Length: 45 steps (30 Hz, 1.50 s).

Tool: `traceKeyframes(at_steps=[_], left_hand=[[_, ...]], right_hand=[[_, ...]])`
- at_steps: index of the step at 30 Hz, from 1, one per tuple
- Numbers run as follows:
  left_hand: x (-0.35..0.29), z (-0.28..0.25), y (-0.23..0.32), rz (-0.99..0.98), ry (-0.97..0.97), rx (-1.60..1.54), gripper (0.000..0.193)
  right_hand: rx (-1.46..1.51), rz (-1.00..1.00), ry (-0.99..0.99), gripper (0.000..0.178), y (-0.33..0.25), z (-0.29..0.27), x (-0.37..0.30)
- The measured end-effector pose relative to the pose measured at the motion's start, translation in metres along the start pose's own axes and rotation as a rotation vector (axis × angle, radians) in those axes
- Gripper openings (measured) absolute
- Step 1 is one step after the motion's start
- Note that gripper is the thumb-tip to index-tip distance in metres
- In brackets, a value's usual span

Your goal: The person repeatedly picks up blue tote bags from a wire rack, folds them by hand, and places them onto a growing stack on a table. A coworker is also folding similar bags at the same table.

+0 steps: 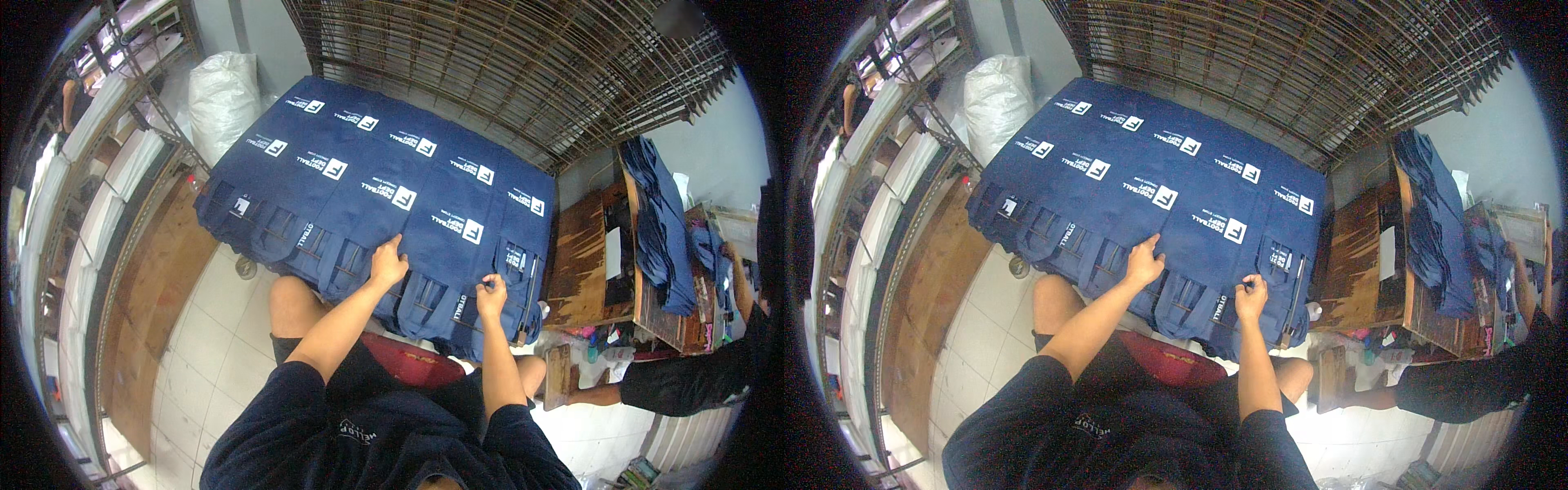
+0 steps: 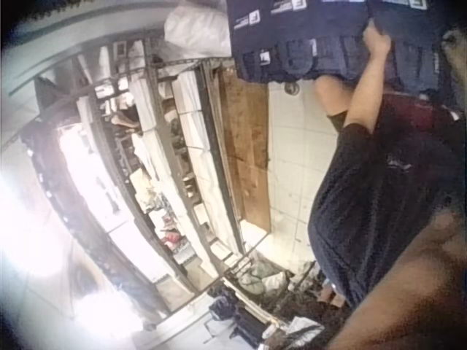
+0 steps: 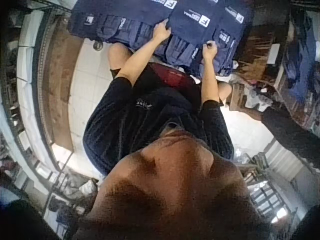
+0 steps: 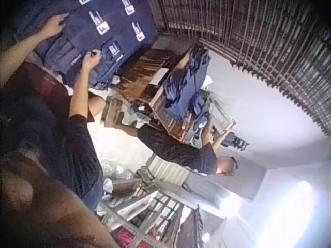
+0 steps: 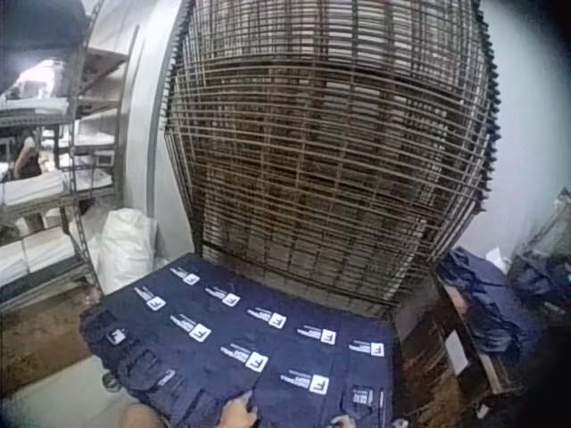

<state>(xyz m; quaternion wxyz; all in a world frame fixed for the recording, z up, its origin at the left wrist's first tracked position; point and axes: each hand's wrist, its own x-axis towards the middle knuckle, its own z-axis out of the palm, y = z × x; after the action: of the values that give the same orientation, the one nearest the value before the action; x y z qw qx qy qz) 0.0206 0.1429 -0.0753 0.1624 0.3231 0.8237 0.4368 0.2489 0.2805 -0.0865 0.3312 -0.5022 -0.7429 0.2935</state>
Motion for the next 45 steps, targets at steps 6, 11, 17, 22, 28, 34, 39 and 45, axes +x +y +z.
traceKeyframes(at_steps=[6, 11, 17, 22, 28, 34, 39, 45], left_hand=[[-0.002, 0.004, 0.004, 0.03, 0.018, 0.079, 0.05], [-0.003, 0.005, 0.0, 0.067, 0.055, 0.125, 0.048], [-0.003, 0.004, -0.001, 0.073, 0.058, 0.106, 0.047], [-0.003, 0.002, -0.001, 0.084, 0.063, 0.11, 0.046], [-0.002, 0.001, -0.006, 0.09, 0.089, 0.148, 0.05], [-0.034, -0.038, 0.024, 0.309, 0.239, 0.221, 0.053], [-0.126, -0.07, 0.05, 0.361, -0.207, -0.121, 0.052], [-0.204, -0.024, -0.007, 0.367, -0.91, 0.038, 0.049]], right_hand=[[0.055, 0.065, -0.034, 0.018, 0.019, 0.003, 0.003], [0.033, 0.097, -0.06, 0.015, 0.016, 0.003, 0.002], [0.028, 0.094, -0.064, 0.014, 0.017, 0.003, 0.003], [0.02, 0.086, -0.058, 0.014, 0.016, 0.004, 0.001], [-0.035, -0.002, 0.007, 0.013, 0.006, 0.0, -0.005], [-0.009, -0.091, 0.01, 0.012, -0.004, -0.041, -0.026], [0.02, -0.115, 0.079, 0.012, 0.012, -0.096, -0.064], [0.033, 0.075, 0.212, 0.013, 0.054, -0.114, -0.105]])
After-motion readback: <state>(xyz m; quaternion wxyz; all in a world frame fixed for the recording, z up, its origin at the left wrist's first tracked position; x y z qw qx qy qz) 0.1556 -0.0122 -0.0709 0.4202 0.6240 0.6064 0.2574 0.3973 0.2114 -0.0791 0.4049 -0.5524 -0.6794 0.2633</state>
